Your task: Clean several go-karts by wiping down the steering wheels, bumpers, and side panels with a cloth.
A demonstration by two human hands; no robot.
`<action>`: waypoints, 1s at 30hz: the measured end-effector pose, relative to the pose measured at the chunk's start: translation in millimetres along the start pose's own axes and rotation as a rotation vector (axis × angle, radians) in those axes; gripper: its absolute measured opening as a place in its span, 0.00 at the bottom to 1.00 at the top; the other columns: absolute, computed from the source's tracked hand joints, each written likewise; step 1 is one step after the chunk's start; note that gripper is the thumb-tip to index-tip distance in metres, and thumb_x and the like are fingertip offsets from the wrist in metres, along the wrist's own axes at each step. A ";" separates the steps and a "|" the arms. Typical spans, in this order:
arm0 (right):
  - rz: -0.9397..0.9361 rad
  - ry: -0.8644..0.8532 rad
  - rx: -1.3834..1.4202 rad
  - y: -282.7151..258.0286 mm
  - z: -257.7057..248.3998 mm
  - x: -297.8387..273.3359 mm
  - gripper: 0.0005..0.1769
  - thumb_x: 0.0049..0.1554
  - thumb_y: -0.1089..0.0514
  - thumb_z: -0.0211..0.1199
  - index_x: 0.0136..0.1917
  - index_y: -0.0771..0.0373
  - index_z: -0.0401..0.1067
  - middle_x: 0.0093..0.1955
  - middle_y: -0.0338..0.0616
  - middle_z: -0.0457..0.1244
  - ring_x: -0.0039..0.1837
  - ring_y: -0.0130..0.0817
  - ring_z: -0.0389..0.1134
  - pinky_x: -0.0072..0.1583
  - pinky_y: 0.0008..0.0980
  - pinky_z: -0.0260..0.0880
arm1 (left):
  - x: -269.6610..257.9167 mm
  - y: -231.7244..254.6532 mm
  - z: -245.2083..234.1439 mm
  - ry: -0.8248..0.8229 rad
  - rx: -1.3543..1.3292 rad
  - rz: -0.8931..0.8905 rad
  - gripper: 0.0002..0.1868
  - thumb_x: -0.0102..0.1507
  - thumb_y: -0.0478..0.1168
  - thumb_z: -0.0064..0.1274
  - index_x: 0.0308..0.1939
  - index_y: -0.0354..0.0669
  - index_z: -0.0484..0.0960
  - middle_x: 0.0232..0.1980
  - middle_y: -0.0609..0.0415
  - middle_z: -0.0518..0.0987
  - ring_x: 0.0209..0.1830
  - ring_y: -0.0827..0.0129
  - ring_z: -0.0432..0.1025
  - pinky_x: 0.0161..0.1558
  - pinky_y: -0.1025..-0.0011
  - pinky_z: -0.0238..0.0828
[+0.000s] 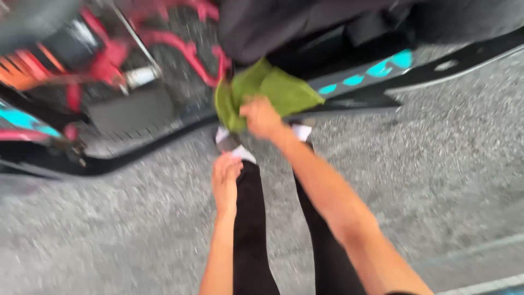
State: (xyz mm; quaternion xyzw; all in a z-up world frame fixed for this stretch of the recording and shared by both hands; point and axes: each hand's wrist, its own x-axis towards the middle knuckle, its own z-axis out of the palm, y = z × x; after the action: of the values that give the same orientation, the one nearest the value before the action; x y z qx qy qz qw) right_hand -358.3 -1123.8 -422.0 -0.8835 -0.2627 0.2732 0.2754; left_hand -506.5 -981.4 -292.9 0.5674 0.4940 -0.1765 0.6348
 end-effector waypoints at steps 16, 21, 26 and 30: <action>0.256 -0.275 1.264 -284.1 -317.0 -224.6 0.32 0.52 0.67 0.68 0.69 0.62 0.64 0.58 0.39 0.66 0.60 0.23 0.67 0.63 0.29 0.69 | -161.7 150.4 -52.5 -0.655 0.228 -0.036 0.29 0.68 0.59 0.42 0.43 0.38 0.88 0.43 0.57 0.86 0.44 0.74 0.77 0.50 0.71 0.72; 0.243 -0.027 0.846 -308.4 -389.5 -286.8 0.23 0.47 0.69 0.67 0.57 0.65 0.71 0.50 0.50 0.69 0.54 0.33 0.71 0.57 0.33 0.72 | -255.8 265.6 -41.5 -0.942 0.741 0.133 0.23 0.69 0.54 0.53 0.38 0.34 0.85 0.32 0.58 0.78 0.35 0.75 0.67 0.38 0.68 0.65; 0.202 0.231 0.721 -295.3 -458.3 -346.6 0.25 0.46 0.69 0.65 0.58 0.63 0.71 0.51 0.50 0.71 0.57 0.43 0.72 0.59 0.35 0.71 | -379.7 377.0 42.9 -1.056 0.795 0.659 0.17 0.60 0.48 0.61 0.43 0.36 0.85 0.34 0.54 0.83 0.33 0.67 0.76 0.40 0.63 0.74; 0.235 0.461 0.643 -245.9 -493.3 -397.6 0.25 0.44 0.71 0.65 0.57 0.64 0.72 0.50 0.50 0.70 0.56 0.41 0.71 0.58 0.34 0.70 | -409.6 384.1 128.0 -0.620 1.300 0.765 0.23 0.63 0.57 0.62 0.32 0.39 0.86 0.30 0.45 0.81 0.34 0.52 0.77 0.38 0.60 0.72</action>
State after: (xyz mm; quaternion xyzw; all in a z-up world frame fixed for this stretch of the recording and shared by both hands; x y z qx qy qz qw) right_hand -409.3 -1362.8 212.2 -0.8143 0.0075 0.1660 0.5561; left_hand -334.6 -1120.9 238.8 0.8771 -0.1334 -0.3481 0.3029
